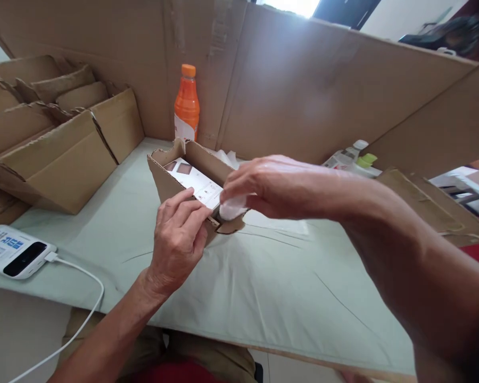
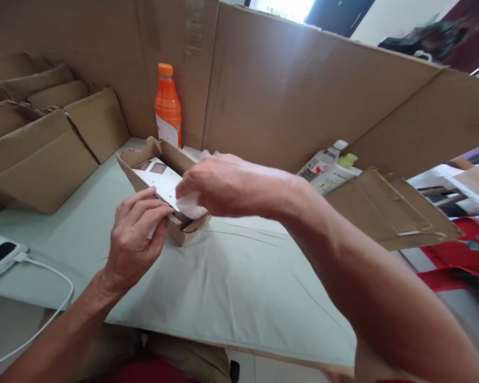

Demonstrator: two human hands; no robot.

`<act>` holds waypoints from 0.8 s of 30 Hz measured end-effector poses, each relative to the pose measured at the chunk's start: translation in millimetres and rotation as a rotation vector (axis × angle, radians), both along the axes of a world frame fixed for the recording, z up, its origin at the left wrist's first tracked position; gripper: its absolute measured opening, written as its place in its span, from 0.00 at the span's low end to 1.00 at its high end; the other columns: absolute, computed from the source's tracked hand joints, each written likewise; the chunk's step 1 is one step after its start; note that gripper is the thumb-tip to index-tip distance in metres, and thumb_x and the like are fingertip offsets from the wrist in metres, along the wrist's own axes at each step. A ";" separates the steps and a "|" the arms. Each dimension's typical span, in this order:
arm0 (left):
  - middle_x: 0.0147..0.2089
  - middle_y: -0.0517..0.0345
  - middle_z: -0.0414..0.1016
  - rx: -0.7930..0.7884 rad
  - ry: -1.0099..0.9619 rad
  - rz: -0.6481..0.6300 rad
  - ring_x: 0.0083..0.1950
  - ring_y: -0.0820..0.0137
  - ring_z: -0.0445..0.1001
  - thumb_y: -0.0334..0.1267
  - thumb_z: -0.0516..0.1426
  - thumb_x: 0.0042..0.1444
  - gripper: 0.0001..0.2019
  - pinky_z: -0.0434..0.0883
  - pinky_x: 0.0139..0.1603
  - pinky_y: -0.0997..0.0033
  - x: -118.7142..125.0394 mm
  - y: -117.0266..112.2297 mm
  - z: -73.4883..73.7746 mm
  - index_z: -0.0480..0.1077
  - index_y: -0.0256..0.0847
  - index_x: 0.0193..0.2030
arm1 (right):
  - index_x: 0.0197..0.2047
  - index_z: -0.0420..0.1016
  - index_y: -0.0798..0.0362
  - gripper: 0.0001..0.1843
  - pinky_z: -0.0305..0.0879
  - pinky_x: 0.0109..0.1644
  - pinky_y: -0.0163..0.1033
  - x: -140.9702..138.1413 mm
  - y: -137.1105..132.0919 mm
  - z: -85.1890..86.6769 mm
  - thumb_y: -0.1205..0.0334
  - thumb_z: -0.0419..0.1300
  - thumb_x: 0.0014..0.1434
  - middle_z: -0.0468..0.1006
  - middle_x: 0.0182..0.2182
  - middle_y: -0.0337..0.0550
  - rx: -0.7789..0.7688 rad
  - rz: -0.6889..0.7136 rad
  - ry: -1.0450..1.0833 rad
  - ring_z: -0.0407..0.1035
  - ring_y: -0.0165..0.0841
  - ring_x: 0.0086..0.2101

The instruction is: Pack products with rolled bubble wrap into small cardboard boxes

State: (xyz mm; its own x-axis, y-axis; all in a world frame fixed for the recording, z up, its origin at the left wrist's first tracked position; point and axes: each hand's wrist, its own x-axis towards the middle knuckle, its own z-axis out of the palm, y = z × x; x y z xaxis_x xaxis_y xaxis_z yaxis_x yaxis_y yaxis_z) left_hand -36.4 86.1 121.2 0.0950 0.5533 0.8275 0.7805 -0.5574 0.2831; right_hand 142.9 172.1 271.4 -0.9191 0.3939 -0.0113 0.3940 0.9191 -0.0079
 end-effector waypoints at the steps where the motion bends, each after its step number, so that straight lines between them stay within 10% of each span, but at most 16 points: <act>1: 0.44 0.50 0.80 -0.003 0.001 0.001 0.61 0.51 0.73 0.21 0.57 0.58 0.11 0.71 0.59 0.49 -0.5 -0.3 0.3 0.74 0.36 0.44 | 0.37 0.81 0.47 0.11 0.60 0.38 0.35 -5.1 5.2 5.0 0.71 0.60 0.62 0.80 0.32 0.35 -0.022 0.001 -0.034 0.71 0.30 0.34; 5: 0.43 0.51 0.81 -0.017 0.001 -0.008 0.60 0.52 0.73 0.20 0.57 0.57 0.12 0.71 0.58 0.49 -0.5 2.0 3.0 0.74 0.38 0.43 | 0.33 0.81 0.48 0.10 0.56 0.33 0.35 -24.1 19.6 8.0 0.72 0.62 0.58 0.77 0.25 0.34 -0.123 -0.054 -0.183 0.69 0.29 0.29; 11: 0.42 0.52 0.81 -0.008 -0.006 -0.003 0.59 0.53 0.74 0.20 0.58 0.57 0.11 0.72 0.58 0.49 -0.9 4.5 1.6 0.73 0.39 0.41 | 0.46 0.82 0.48 0.23 0.59 0.37 0.33 -15.8 27.0 -32.2 0.80 0.57 0.55 0.82 0.37 0.36 -0.364 -0.045 -0.136 0.71 0.28 0.34; 15: 0.41 0.53 0.81 -0.005 0.001 -0.017 0.59 0.53 0.74 0.20 0.58 0.57 0.11 0.72 0.57 0.50 -1.7 5.1 2.0 0.73 0.39 0.41 | 0.44 0.83 0.47 0.25 0.59 0.41 0.34 -0.7 17.9 -36.2 0.83 0.58 0.53 0.79 0.45 0.42 -0.191 -0.167 -0.151 0.71 0.33 0.41; 24: 0.42 0.52 0.80 -0.010 0.014 -0.015 0.60 0.53 0.73 0.20 0.57 0.57 0.11 0.72 0.59 0.49 0.1 9.0 1.5 0.74 0.39 0.42 | 0.39 0.75 0.56 0.09 0.46 0.30 0.37 -19.6 -0.3 -58.2 0.77 0.58 0.59 0.75 0.29 0.41 -0.027 -0.230 -0.297 0.61 0.30 0.27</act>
State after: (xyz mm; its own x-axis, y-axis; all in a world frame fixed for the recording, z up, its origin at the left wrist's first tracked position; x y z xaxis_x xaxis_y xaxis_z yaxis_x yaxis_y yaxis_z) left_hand -36.3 95.1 122.7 0.1152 0.5603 0.8202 0.7757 -0.5665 0.2781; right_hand 123.4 171.7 213.2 -0.7618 0.5855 -0.2773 0.5787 0.8074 0.1149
